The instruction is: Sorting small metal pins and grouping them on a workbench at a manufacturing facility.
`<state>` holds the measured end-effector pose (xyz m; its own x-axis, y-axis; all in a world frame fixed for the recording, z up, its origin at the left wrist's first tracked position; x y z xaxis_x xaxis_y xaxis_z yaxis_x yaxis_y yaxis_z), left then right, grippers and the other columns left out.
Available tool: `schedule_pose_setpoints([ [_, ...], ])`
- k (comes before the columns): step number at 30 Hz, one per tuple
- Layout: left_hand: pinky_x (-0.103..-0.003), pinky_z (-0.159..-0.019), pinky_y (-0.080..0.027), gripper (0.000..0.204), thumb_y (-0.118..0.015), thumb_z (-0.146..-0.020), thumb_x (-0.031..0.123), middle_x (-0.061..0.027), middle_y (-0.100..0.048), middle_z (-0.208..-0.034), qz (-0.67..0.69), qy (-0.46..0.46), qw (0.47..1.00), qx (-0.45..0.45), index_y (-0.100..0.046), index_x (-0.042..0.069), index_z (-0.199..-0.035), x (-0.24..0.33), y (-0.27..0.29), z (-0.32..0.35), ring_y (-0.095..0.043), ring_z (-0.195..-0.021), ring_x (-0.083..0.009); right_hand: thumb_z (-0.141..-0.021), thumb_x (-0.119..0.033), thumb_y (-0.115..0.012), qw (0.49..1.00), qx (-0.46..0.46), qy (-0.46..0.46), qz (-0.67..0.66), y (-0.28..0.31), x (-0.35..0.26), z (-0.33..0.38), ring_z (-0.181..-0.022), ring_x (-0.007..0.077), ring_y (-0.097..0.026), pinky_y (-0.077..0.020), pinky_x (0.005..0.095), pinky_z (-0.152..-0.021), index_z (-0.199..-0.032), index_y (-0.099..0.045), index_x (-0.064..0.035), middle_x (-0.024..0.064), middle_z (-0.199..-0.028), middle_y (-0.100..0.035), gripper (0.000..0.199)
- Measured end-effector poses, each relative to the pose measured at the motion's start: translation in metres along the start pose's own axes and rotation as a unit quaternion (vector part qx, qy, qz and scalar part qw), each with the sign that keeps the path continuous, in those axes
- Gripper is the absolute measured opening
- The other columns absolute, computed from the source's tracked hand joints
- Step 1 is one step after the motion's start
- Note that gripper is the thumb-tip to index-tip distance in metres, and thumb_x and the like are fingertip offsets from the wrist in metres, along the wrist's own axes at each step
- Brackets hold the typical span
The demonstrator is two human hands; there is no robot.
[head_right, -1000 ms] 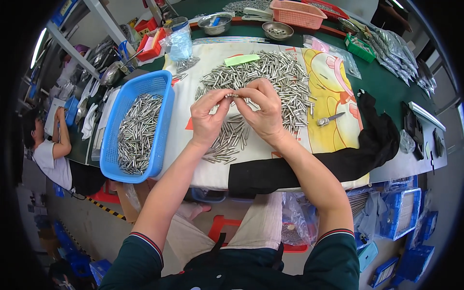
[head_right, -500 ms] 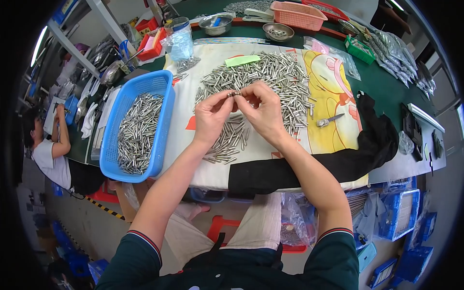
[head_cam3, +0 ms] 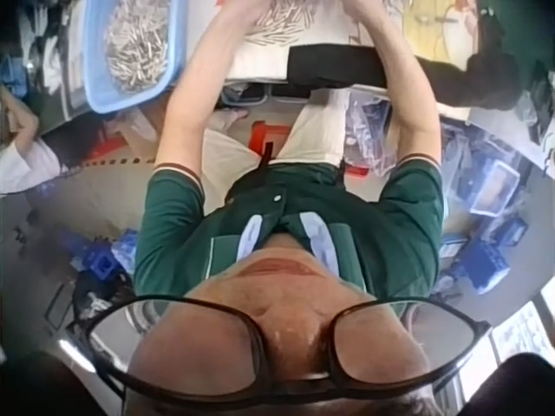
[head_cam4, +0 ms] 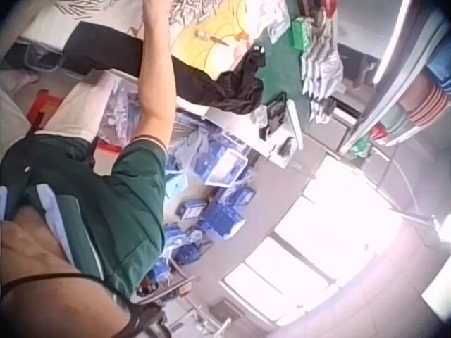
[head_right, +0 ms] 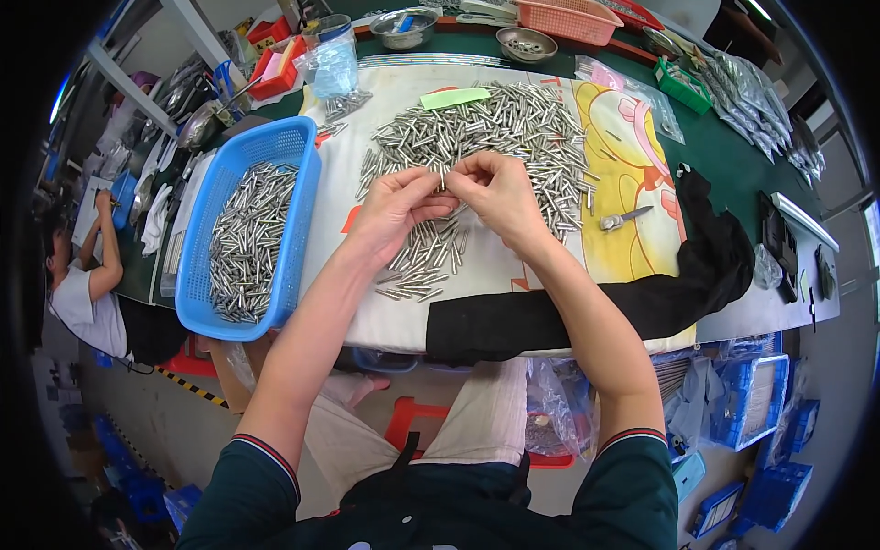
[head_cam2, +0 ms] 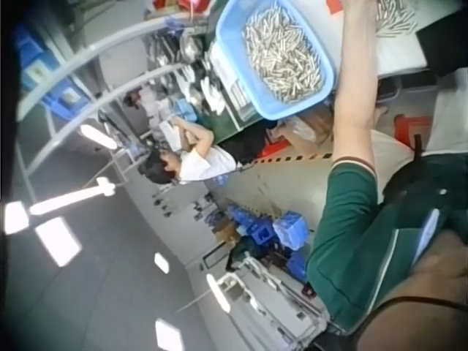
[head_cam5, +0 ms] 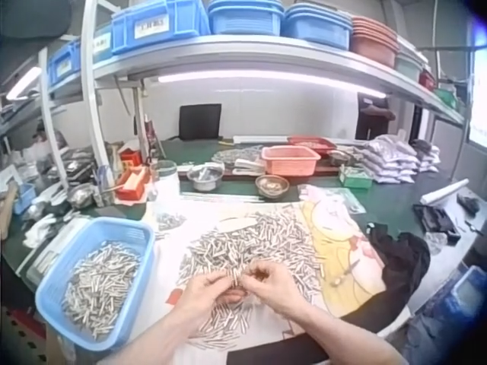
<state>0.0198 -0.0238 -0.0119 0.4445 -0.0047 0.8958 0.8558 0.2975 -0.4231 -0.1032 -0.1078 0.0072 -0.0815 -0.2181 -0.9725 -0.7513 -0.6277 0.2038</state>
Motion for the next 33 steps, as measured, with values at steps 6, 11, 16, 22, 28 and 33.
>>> schedule_pose_setpoints([
  [6,-0.026,-0.073,-0.056,0.015,-0.054,-0.091,0.009,-0.0126,-0.065,-0.092,-0.023,-0.019,0.999,-0.018,-0.06,-0.003,-0.097,-0.004,0.0,-0.002,-0.067,-0.079,-0.0179,-0.077,-0.01,-0.066,1.0,0.007,0.023,-0.02,0.001,0.003,-0.001,-0.064,0.0056,-0.053,-0.0436,0.0198,-0.058,-0.083,-0.064,0.005,0.0023,-0.072,-0.061,0.016],
  [11,-0.026,-0.073,-0.057,0.015,-0.052,-0.091,0.009,-0.0142,-0.064,-0.092,0.135,0.037,0.989,-0.056,-0.058,-0.004,-0.095,-0.006,0.004,-0.004,-0.066,-0.084,-0.0214,-0.079,-0.019,-0.069,0.999,-0.026,0.027,0.028,0.004,-0.003,-0.002,-0.063,0.0053,-0.052,-0.0425,0.0208,-0.056,-0.083,-0.064,0.0045,0.002,-0.071,-0.061,0.024],
  [16,-0.027,-0.075,-0.057,0.013,-0.052,-0.09,0.006,-0.0253,-0.061,-0.102,0.16,0.05,0.986,-0.015,-0.054,-0.006,-0.092,-0.003,0.012,-0.008,-0.065,-0.09,-0.027,-0.072,-0.013,-0.064,0.94,-0.102,0.043,0.323,0.028,-0.017,0.0,-0.058,0.0111,-0.055,-0.0448,0.0264,-0.057,-0.077,-0.064,-0.0006,0.005,-0.063,-0.06,0.013],
  [22,-0.026,-0.08,-0.056,0.023,-0.053,-0.089,0.008,-0.0257,-0.061,-0.103,0.135,0.048,0.99,-0.019,-0.056,-0.01,-0.103,-0.004,0.013,-0.008,-0.064,-0.093,-0.0261,-0.062,-0.01,-0.058,0.845,-0.165,0.073,0.503,0.011,-0.005,0.012,-0.069,0.0289,-0.062,-0.0483,0.0377,-0.065,-0.072,-0.063,-0.0039,0.012,-0.068,-0.063,0.012],
  [28,-0.03,-0.083,-0.055,0.025,-0.05,-0.089,0.007,-0.0262,-0.061,-0.104,0.136,0.067,0.988,-0.027,-0.054,-0.012,-0.104,-0.005,0.015,-0.007,-0.064,-0.095,-0.0281,-0.065,-0.011,-0.059,0.91,-0.053,0.104,0.398,0.018,-0.018,0.006,-0.065,0.0275,-0.062,-0.0475,0.0367,-0.062,-0.078,-0.066,-0.0019,0.0135,-0.067,-0.063,0.017],
  [33,-0.032,-0.085,-0.055,0.026,-0.049,-0.09,0.007,-0.0257,-0.06,-0.105,0.151,0.072,0.985,-0.034,-0.053,-0.013,-0.106,-0.006,0.013,-0.007,-0.063,-0.097,-0.0302,-0.078,-0.007,-0.065,0.952,0.086,0.209,0.206,0.015,-0.03,0.006,-0.059,0.0086,-0.057,-0.0449,0.0234,-0.054,-0.085,-0.065,0.0007,0.0048,-0.076,-0.066,0.011],
])
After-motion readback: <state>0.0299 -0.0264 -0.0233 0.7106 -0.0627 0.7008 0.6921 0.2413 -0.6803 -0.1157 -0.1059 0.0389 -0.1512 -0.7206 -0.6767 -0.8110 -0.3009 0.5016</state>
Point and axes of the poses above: each hand's wrist, its own z-axis away from the middle knuckle, its own y-axis out of the back of the hand, x = y × z, the point moved 3 cm from there along -z, towards the middle knuckle
